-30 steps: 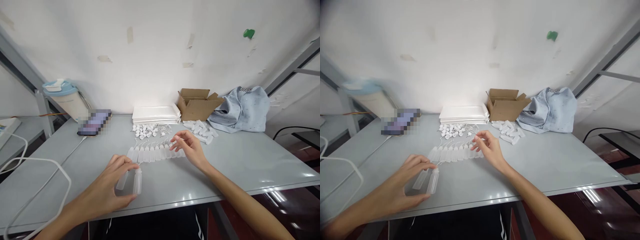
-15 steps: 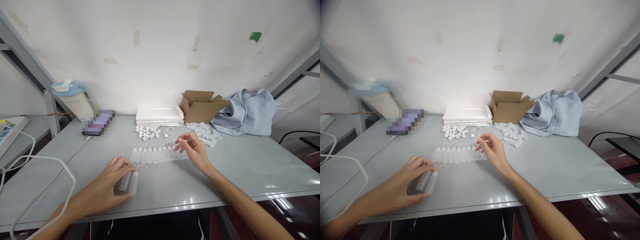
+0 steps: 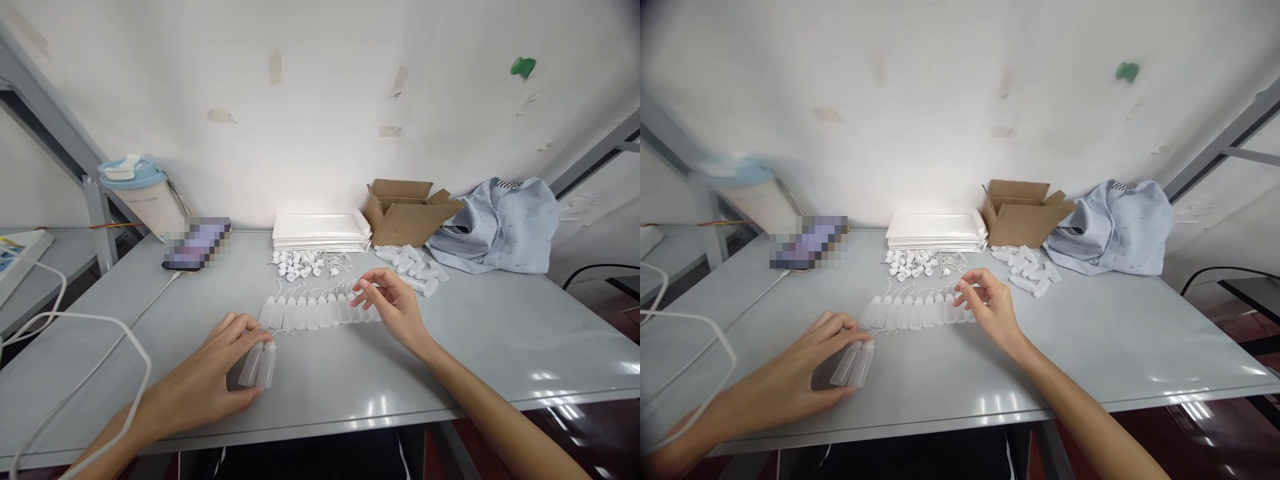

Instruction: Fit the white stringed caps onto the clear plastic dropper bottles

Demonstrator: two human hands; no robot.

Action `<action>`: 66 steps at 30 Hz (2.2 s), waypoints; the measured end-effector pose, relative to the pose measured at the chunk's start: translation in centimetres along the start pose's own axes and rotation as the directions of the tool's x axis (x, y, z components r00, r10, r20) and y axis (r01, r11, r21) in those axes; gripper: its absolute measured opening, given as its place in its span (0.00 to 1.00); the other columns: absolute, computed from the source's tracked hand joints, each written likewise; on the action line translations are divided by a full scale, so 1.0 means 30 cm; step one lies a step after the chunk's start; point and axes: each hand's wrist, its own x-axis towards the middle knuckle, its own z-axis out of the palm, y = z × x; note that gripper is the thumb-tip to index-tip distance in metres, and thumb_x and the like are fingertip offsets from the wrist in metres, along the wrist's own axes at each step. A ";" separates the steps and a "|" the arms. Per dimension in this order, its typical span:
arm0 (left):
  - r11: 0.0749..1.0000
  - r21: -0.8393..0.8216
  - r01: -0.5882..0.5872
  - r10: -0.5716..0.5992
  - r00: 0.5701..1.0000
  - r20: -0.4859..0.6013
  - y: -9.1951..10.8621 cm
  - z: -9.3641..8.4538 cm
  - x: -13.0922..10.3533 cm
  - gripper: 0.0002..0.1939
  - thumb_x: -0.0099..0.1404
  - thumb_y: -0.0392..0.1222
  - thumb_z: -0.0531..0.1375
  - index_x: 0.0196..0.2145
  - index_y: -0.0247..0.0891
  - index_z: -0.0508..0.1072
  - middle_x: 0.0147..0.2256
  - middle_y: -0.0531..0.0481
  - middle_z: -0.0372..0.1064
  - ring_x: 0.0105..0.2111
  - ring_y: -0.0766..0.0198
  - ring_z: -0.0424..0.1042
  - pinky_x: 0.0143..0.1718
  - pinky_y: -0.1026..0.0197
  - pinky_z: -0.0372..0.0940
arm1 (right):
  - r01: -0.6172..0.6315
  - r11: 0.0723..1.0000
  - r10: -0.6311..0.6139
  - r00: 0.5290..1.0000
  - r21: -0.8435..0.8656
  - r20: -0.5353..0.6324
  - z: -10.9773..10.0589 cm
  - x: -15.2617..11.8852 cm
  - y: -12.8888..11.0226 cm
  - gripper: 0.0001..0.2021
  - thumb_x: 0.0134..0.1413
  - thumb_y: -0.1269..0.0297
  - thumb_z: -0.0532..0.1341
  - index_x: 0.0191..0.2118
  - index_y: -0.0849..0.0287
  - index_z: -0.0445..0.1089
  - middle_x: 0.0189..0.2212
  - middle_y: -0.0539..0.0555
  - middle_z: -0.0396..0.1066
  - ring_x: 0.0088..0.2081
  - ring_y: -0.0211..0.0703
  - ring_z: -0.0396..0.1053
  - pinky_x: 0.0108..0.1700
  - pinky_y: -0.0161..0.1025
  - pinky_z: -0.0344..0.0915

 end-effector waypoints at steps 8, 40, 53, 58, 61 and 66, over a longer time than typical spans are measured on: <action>0.997 -0.026 0.078 -0.076 0.994 0.073 0.000 0.002 -0.016 0.25 0.57 0.41 0.59 0.53 0.47 0.63 0.47 0.50 0.61 0.49 0.56 0.60 0.48 0.58 0.64 | -0.006 0.999 0.006 1.000 -0.037 -0.001 0.000 0.002 0.009 0.09 0.58 0.57 0.58 0.36 0.58 0.65 0.32 0.51 0.70 0.28 0.39 0.74 0.27 0.34 0.66; 0.968 -0.098 0.230 -0.226 0.973 0.053 -0.066 0.051 -0.037 0.26 0.55 0.48 0.63 0.51 0.48 0.64 0.43 0.52 0.62 0.47 0.56 0.62 0.49 0.53 0.61 | -0.004 0.998 0.004 1.000 -0.069 -0.003 -0.005 0.004 0.013 0.09 0.58 0.56 0.58 0.36 0.58 0.65 0.31 0.51 0.71 0.26 0.38 0.73 0.26 0.34 0.64; 0.996 -0.031 0.086 -0.085 0.995 0.042 -0.027 0.037 -0.021 0.28 0.58 0.51 0.62 0.55 0.52 0.61 0.45 0.50 0.60 0.45 0.54 0.59 0.45 0.55 0.62 | -0.004 0.998 0.004 1.000 -0.067 0.005 -0.006 0.004 0.013 0.10 0.58 0.56 0.57 0.36 0.58 0.65 0.31 0.52 0.71 0.26 0.39 0.73 0.24 0.34 0.65; 0.998 0.004 0.069 -0.069 0.996 0.063 -0.027 0.030 -0.008 0.27 0.57 0.53 0.62 0.54 0.53 0.63 0.44 0.50 0.60 0.44 0.55 0.59 0.43 0.56 0.63 | 0.001 0.997 -0.001 1.000 -0.074 0.011 -0.007 0.000 0.012 0.10 0.58 0.56 0.57 0.37 0.58 0.65 0.32 0.53 0.71 0.26 0.39 0.73 0.24 0.34 0.65; 0.998 0.006 0.066 -0.067 0.995 0.068 -0.022 0.027 -0.008 0.24 0.58 0.52 0.62 0.52 0.52 0.64 0.43 0.50 0.60 0.44 0.55 0.59 0.43 0.57 0.63 | 0.003 0.997 -0.003 1.000 -0.073 0.011 -0.008 -0.001 0.011 0.10 0.58 0.56 0.57 0.36 0.58 0.65 0.32 0.52 0.71 0.26 0.39 0.73 0.24 0.34 0.64; 0.997 -0.003 0.083 -0.082 0.993 0.084 -0.022 0.027 -0.013 0.24 0.58 0.51 0.62 0.52 0.52 0.64 0.44 0.51 0.60 0.45 0.55 0.59 0.44 0.57 0.63 | 0.000 0.997 0.001 1.000 -0.082 0.008 -0.006 0.001 0.013 0.11 0.58 0.55 0.57 0.37 0.58 0.65 0.32 0.52 0.71 0.26 0.39 0.73 0.24 0.34 0.64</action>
